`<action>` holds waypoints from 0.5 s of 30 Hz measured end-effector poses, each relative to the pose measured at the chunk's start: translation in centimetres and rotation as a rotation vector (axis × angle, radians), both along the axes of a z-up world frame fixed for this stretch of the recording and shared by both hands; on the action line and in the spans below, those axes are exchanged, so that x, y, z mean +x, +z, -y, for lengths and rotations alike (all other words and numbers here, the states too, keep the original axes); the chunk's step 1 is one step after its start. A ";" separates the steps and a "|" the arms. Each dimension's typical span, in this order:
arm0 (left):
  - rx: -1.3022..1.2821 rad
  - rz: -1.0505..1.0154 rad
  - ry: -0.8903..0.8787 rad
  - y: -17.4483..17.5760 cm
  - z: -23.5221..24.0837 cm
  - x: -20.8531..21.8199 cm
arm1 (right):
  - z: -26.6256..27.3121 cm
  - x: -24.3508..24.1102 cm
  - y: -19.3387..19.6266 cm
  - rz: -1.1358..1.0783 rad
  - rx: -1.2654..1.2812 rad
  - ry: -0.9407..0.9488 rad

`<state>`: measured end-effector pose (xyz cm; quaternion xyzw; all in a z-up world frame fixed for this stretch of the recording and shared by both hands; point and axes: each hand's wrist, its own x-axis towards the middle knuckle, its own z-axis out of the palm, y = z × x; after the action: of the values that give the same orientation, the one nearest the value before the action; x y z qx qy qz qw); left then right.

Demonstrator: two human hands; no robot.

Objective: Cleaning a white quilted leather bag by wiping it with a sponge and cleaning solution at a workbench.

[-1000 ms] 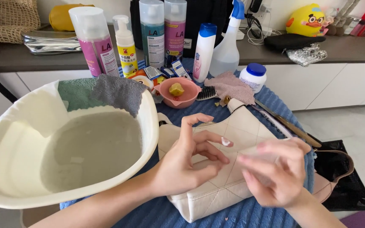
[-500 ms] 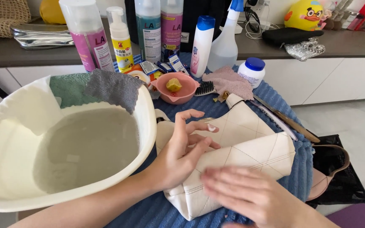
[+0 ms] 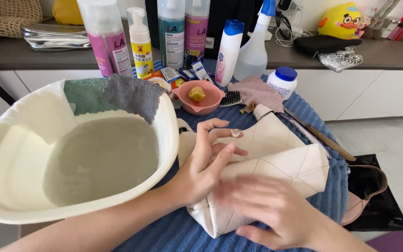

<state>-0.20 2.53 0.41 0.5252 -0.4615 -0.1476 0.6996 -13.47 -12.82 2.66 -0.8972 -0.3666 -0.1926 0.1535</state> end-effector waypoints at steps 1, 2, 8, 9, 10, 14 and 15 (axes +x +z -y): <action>-0.002 -0.001 0.001 0.0 0.0 -0.1 | 0.0 0.0 -0.4 -0.001 -0.002 0.001; -0.027 -0.012 -0.019 0.1 0.0 -0.2 | -0.1 0.1 -0.7 0.039 -0.104 -0.048; -0.123 0.049 -0.106 0.0 0.0 -0.3 | 0.5 -0.5 -1.2 0.044 -0.145 0.070; -0.131 0.098 -0.111 0.0 0.0 -0.2 | 0.3 -0.5 -1.0 0.024 -0.125 0.103; -0.131 0.100 -0.108 0.0 0.1 -0.1 | 0.2 -0.5 -0.9 0.026 -0.126 0.106; -0.128 0.018 -0.207 0.2 0.3 0.3 | 0.1 -0.4 -0.8 0.015 -0.124 0.128; -0.127 -0.019 -0.241 0.4 0.3 0.3 | 0.1 -0.4 -0.9 0.020 -0.152 0.138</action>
<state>0.07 2.27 0.77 0.4192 -0.5231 -0.2061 0.7128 -13.89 -12.94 1.80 -0.8767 -0.4428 -0.1624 0.0943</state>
